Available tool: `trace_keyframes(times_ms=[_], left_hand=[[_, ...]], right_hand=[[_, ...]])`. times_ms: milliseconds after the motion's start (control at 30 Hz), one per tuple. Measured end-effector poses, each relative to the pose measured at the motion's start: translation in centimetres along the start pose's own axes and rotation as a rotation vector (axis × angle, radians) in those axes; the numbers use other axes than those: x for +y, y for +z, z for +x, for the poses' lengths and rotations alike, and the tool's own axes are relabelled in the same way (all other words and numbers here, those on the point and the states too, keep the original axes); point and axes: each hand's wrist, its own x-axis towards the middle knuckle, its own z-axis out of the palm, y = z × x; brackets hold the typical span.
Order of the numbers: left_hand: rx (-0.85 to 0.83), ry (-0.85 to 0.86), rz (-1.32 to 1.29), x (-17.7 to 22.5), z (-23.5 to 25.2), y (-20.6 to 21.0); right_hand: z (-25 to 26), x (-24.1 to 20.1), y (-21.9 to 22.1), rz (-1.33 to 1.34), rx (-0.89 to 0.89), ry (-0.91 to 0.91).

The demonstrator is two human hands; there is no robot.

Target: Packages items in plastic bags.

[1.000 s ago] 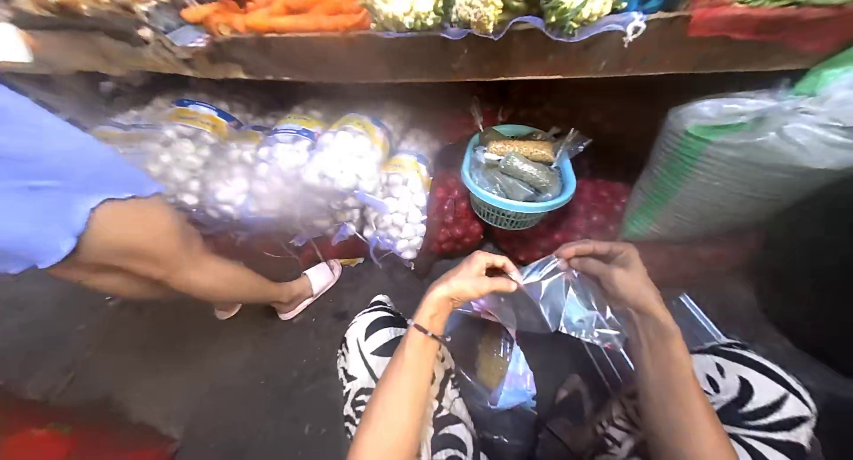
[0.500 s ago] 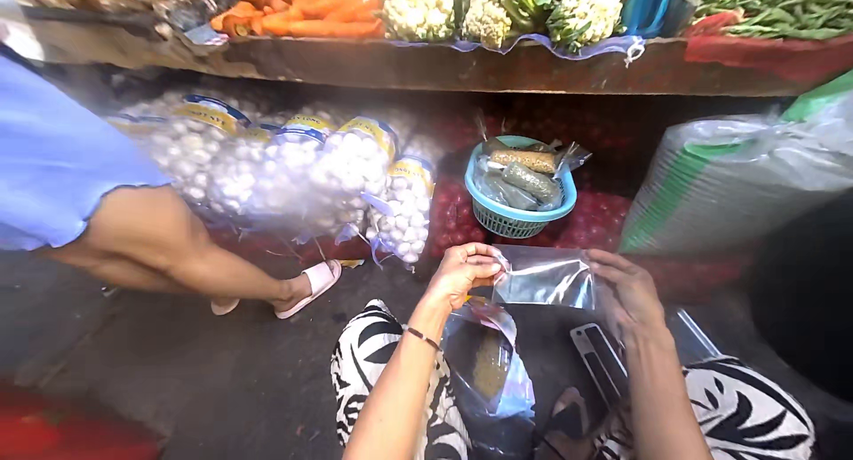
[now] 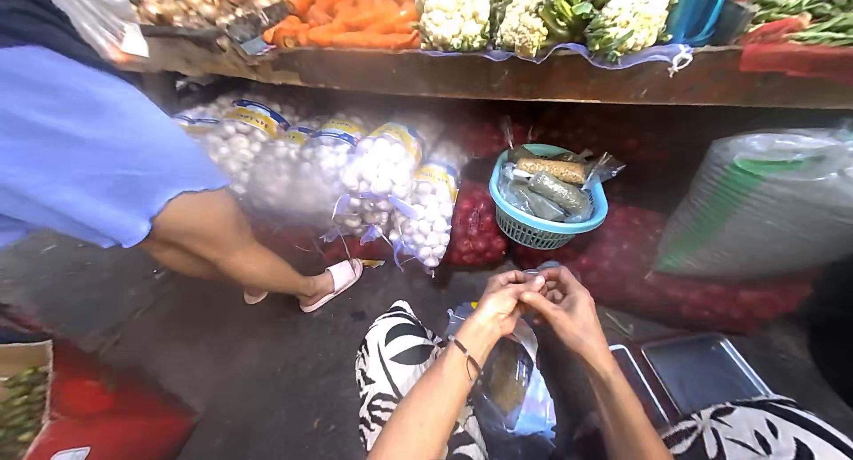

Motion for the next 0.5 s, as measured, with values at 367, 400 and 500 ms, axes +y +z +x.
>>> trace_keyframes(times_ms=[367,400,500], left_hand=[[-0.134,0.105,0.084,0.1,-1.0,-0.4],[-0.135,0.133,0.131,-0.1,-1.1,-0.4],[-0.113,0.168,0.160,0.1,-1.1,-0.6]], right_hand=[[1.8,2.4,-1.6,-0.439,0.240,-0.013],[2.1,2.4,-1.5,-0.476,0.200,0.019],[2.5,2.9,-1.2,-0.408,0.129,0.050]])
